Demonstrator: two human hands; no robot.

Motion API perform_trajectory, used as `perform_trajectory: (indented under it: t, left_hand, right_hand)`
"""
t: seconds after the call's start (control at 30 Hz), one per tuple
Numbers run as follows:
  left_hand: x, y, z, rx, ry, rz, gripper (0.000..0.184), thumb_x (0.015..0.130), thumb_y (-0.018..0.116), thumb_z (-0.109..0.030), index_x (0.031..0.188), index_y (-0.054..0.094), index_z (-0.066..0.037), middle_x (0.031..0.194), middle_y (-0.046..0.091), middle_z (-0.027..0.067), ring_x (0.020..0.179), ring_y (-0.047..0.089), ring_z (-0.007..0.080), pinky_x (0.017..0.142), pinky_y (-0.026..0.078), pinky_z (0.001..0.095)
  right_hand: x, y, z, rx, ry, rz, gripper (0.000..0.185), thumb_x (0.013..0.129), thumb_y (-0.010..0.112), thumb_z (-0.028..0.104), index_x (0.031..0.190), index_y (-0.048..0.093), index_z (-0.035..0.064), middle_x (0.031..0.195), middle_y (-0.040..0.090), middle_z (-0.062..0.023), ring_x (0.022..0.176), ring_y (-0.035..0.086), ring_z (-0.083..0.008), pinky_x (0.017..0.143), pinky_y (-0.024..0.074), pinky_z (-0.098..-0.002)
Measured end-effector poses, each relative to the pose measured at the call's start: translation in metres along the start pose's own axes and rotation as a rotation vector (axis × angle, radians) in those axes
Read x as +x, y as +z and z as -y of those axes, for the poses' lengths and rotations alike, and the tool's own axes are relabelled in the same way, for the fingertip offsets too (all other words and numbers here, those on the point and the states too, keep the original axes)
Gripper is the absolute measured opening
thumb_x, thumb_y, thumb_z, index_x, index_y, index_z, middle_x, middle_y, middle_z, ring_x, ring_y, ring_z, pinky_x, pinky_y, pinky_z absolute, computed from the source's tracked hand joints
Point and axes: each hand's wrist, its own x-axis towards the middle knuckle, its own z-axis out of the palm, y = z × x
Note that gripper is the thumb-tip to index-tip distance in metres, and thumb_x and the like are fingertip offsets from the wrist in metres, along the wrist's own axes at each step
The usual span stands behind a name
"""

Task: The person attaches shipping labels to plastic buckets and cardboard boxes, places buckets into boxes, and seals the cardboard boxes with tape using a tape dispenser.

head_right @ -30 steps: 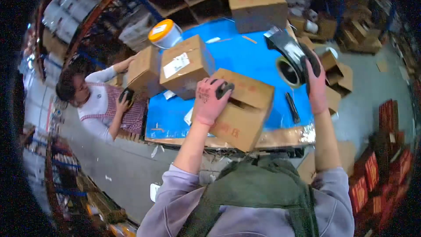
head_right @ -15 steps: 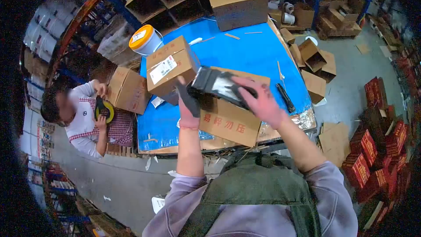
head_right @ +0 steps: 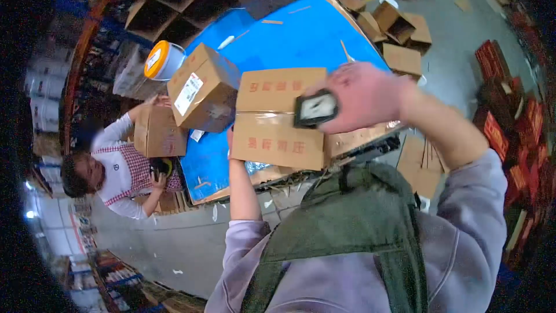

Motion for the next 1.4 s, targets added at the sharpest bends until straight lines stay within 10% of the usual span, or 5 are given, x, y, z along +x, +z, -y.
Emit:
perform_trajectory:
  t: [0.53, 0.67, 0.9, 1.33, 1.4]
  left_hand:
    - [-0.040, 0.114, -0.217, -0.859, 0.058, -0.080, 0.045, 0.104, 0.033, -0.031, 0.141, 0.042, -0.007, 0.142, 0.046, 0.0104, 0.129, 0.045, 0.0240, 0.110, 0.035, 0.0400]
    - [-0.006, 0.140, -0.232, 0.859, 0.595, -0.257, 0.066, 0.094, 0.056, -0.034, 0.147, 0.032, -0.005, 0.142, 0.042, 0.0244, 0.130, 0.042, 0.0399, 0.109, 0.033, 0.0468]
    - [-0.050, 0.208, -0.258, 1.120, 0.226, -0.400, 0.072, 0.088, 0.060, -0.039, 0.139, 0.038, 0.006, 0.140, 0.041, 0.0318, 0.125, 0.043, 0.0483, 0.107, 0.033, 0.0492]
    - [-0.094, 0.226, -0.299, 0.864, 0.672, -0.015, 0.064, 0.064, 0.074, -0.026, 0.125, 0.060, -0.012, 0.141, 0.046, 0.0167, 0.133, 0.037, 0.0393, 0.112, 0.027, 0.0514]
    - [-0.087, 0.239, -0.299, 0.776, 0.655, -0.028, 0.064, 0.065, 0.073, -0.024, 0.127, 0.058, -0.013, 0.141, 0.046, 0.0169, 0.134, 0.036, 0.0399, 0.112, 0.027, 0.0505]
  right_hand:
    - [-0.026, 0.119, -0.192, 1.213, 0.191, -0.655, 0.055, 0.086, 0.068, 0.008, 0.136, 0.049, 0.0003, 0.128, 0.058, -0.0087, 0.116, 0.055, -0.0163, 0.102, 0.0425, -0.0308]
    - [0.006, 0.123, -0.254, 1.618, 0.320, -0.554, 0.050, 0.094, 0.062, 0.023, 0.137, 0.049, 0.0005, 0.125, 0.059, -0.0035, 0.109, 0.057, -0.0108, 0.097, 0.0446, -0.0269]
    - [-0.093, 0.184, -0.227, 0.499, 0.116, -0.457, 0.047, 0.094, 0.059, 0.017, 0.137, 0.048, 0.0013, 0.132, 0.056, -0.0056, 0.117, 0.054, -0.0145, 0.100, 0.0441, -0.0315]
    - [-0.106, 0.226, -0.251, 2.140, 0.126, 0.106, 0.048, 0.097, 0.053, 0.014, 0.142, 0.043, 0.0003, 0.140, 0.049, -0.0106, 0.129, 0.046, -0.0188, 0.114, 0.0290, -0.0355]
    - [-0.135, 0.232, -0.232, 0.646, -0.457, 0.121, 0.047, 0.099, 0.050, 0.026, 0.140, 0.046, 0.0030, 0.145, 0.046, -0.0116, 0.133, 0.042, -0.0203, 0.113, 0.0305, -0.0343]
